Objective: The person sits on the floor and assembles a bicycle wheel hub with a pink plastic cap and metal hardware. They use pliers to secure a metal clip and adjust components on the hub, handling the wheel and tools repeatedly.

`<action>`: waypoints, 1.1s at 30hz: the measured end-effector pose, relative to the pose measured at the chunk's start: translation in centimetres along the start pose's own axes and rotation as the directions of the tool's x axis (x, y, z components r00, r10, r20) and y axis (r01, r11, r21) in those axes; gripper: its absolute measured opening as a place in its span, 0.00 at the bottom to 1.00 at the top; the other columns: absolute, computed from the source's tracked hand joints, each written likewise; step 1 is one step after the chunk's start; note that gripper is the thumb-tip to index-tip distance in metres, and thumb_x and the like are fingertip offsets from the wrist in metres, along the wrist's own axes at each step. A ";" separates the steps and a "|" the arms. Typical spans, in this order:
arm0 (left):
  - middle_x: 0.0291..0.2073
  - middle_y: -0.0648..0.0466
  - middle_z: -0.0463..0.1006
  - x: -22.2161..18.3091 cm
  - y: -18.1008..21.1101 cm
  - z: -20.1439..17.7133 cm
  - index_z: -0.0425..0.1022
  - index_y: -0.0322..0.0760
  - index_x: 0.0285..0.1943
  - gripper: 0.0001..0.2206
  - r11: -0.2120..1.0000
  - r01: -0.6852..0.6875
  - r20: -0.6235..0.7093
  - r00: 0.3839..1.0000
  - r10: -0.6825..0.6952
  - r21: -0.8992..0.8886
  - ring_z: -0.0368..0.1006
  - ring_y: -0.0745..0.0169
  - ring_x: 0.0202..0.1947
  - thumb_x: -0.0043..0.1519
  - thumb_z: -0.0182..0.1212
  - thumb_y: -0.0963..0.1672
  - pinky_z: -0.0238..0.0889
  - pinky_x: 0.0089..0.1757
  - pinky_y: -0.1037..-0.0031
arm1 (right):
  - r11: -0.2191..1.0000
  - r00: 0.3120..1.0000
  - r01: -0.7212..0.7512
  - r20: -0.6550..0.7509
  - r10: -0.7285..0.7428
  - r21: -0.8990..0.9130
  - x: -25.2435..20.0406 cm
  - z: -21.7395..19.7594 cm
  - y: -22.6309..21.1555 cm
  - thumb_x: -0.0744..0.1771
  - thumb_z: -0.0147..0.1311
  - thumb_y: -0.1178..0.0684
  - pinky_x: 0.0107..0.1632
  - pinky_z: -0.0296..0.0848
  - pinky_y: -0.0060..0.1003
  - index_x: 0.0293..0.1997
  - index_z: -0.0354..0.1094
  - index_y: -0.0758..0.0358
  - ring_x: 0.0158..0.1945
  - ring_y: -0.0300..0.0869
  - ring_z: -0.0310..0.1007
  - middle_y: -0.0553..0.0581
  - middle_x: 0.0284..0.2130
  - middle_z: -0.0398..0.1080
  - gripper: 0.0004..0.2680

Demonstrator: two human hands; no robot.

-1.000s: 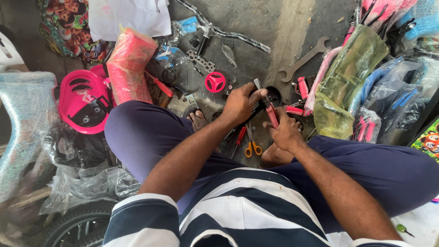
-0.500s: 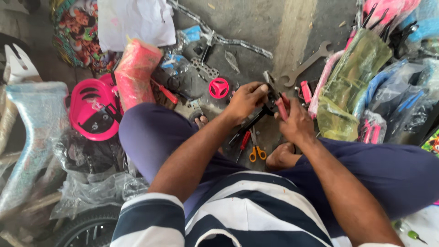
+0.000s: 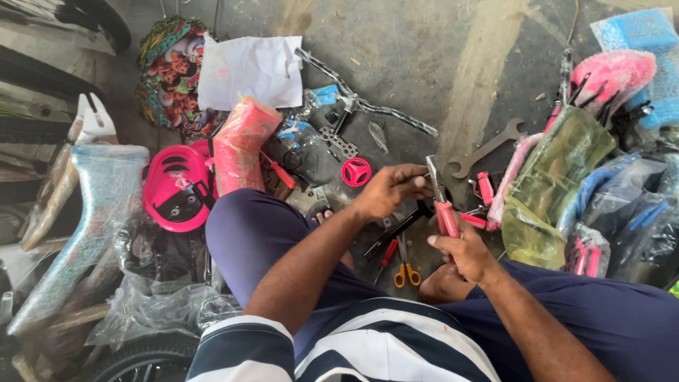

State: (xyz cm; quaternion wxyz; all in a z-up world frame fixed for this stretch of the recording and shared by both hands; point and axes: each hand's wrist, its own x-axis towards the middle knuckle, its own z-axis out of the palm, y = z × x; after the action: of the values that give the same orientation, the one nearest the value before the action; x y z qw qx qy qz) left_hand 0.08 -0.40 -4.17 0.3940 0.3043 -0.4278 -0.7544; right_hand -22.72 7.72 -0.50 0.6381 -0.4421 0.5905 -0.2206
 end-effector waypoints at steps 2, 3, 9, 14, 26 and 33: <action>0.44 0.48 0.82 -0.1 0.6 -0.3 0.73 0.27 0.59 0.13 0.998 -0.036 -0.029 0.999 0.038 0.047 0.79 0.58 0.47 0.70 0.56 0.43 0.73 0.50 0.66 | 0.966 0.979 -0.182 0.123 0.161 0.183 -0.1 -0.3 -0.8 0.62 0.57 0.58 0.26 0.61 0.31 0.57 0.66 0.50 0.23 0.35 0.62 0.48 0.24 0.63 0.18; 0.42 0.48 0.82 -0.3 0.9 -0.3 0.75 0.26 0.55 0.12 0.996 -0.052 -0.041 0.998 0.055 0.069 0.80 0.59 0.45 0.70 0.57 0.43 0.75 0.48 0.66 | 0.960 0.973 -0.181 0.180 0.144 0.214 -0.2 -0.4 -1.1 0.62 0.58 0.58 0.26 0.61 0.31 0.55 0.66 0.54 0.24 0.34 0.63 0.48 0.24 0.64 0.16; 0.28 0.52 0.80 -1.4 3.3 0.3 0.77 0.33 0.50 0.09 0.801 -0.010 -0.115 0.989 0.098 0.598 0.74 0.67 0.29 0.68 0.58 0.44 0.69 0.35 0.73 | 0.971 0.963 -0.183 0.228 0.146 0.152 -0.3 -0.7 -2.2 0.63 0.58 0.56 0.26 0.61 0.30 0.53 0.67 0.57 0.24 0.33 0.64 0.47 0.23 0.64 0.13; 0.26 0.58 0.75 -1.7 4.7 1.0 0.74 0.34 0.46 0.10 0.822 -0.060 -0.079 0.989 0.127 0.566 0.71 0.71 0.29 0.69 0.58 0.46 0.66 0.34 0.75 | 0.987 0.977 -0.105 0.200 0.078 0.125 -0.7 -0.3 -2.5 0.64 0.59 0.55 0.28 0.61 0.30 0.54 0.68 0.59 0.26 0.32 0.62 0.46 0.25 0.63 0.14; 0.26 0.61 0.70 -1.6 3.8 0.2 0.73 0.34 0.43 0.09 0.842 -0.056 -0.029 0.996 0.085 0.536 0.63 0.75 0.30 0.69 0.58 0.46 0.63 0.35 0.76 | 0.914 0.907 -0.327 0.353 0.232 0.241 -1.8 -0.3 -3.4 0.63 0.55 0.55 0.43 0.73 0.37 0.70 0.55 0.52 0.37 0.39 0.72 0.50 0.33 0.68 0.25; 0.27 0.59 0.71 -1.6 4.0 0.4 0.75 0.34 0.43 0.08 0.858 -0.034 -0.038 0.997 0.063 0.512 0.63 0.75 0.31 0.69 0.59 0.45 0.64 0.37 0.74 | 0.919 0.932 -0.240 0.339 0.128 0.312 -1.1 -0.2 -0.8 0.67 0.57 0.56 0.41 0.69 0.38 0.72 0.55 0.66 0.36 0.41 0.68 0.54 0.34 0.66 0.24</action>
State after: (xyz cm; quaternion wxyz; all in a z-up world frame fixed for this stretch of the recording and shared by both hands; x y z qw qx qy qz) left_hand 1.87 -0.19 -0.24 0.3294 0.4072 -0.6092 -0.5954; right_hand -22.96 8.15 0.78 0.8094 -0.2932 0.4732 -0.1870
